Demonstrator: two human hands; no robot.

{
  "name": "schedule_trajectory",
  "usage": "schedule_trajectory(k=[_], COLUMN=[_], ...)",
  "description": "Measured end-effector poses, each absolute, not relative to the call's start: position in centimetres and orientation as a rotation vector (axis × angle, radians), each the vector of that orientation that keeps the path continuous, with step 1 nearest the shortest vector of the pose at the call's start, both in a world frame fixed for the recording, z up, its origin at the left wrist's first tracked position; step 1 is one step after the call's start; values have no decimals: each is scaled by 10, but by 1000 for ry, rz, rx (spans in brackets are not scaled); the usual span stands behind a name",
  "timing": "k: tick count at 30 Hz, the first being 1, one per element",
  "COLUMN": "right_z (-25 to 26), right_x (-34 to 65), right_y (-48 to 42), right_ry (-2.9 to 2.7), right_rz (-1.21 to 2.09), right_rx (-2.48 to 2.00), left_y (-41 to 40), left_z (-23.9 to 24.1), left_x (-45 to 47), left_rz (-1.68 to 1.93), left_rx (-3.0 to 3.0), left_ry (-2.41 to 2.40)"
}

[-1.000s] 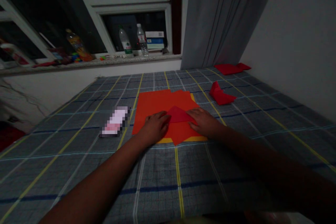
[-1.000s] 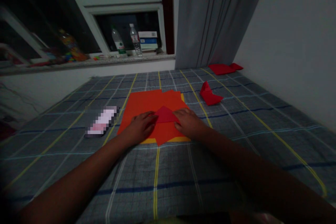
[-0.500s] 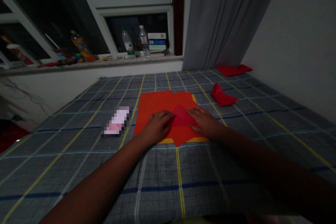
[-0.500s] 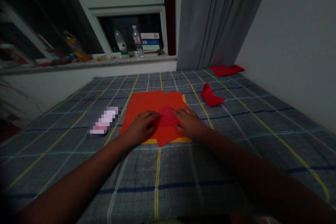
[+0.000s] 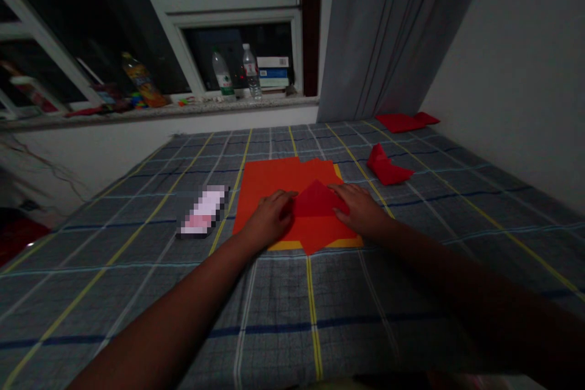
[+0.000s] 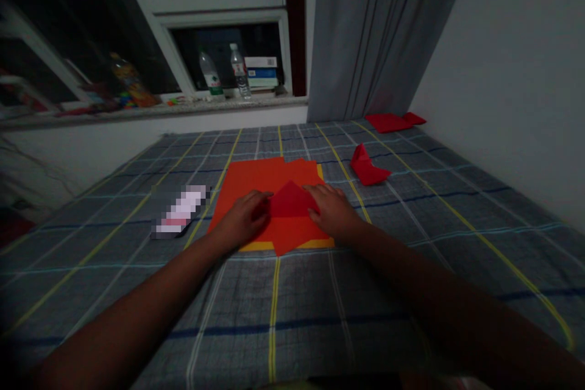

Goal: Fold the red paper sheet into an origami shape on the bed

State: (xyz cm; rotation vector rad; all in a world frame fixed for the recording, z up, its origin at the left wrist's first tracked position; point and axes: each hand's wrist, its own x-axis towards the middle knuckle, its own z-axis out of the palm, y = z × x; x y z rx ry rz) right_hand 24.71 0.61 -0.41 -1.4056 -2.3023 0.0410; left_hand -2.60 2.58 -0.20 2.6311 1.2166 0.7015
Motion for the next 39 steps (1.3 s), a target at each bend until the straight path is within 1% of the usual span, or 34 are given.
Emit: schedule_trajectory(k=[7, 14, 22, 29, 39], right_z=[-3, 1, -1, -1, 0], right_x=[253, 254, 257, 256, 255], right_y=[10, 9, 11, 11, 10], right_ry=[-2245, -2285, -2336, -2335, -2317], right_rz=[98, 40, -20, -19, -7], right_rx=[-1383, -1384, -1385, -1385, -1388], left_y=[31, 31, 34, 39, 38], left_z=[-4, -3, -1, -13, -13], left_x=[-31, -31, -33, -34, -33], left_rz=[750, 781, 800, 902, 821], left_rx=[2511, 2451, 2251, 2048, 2317], left_ry=[1197, 1149, 1144, 1100, 1177])
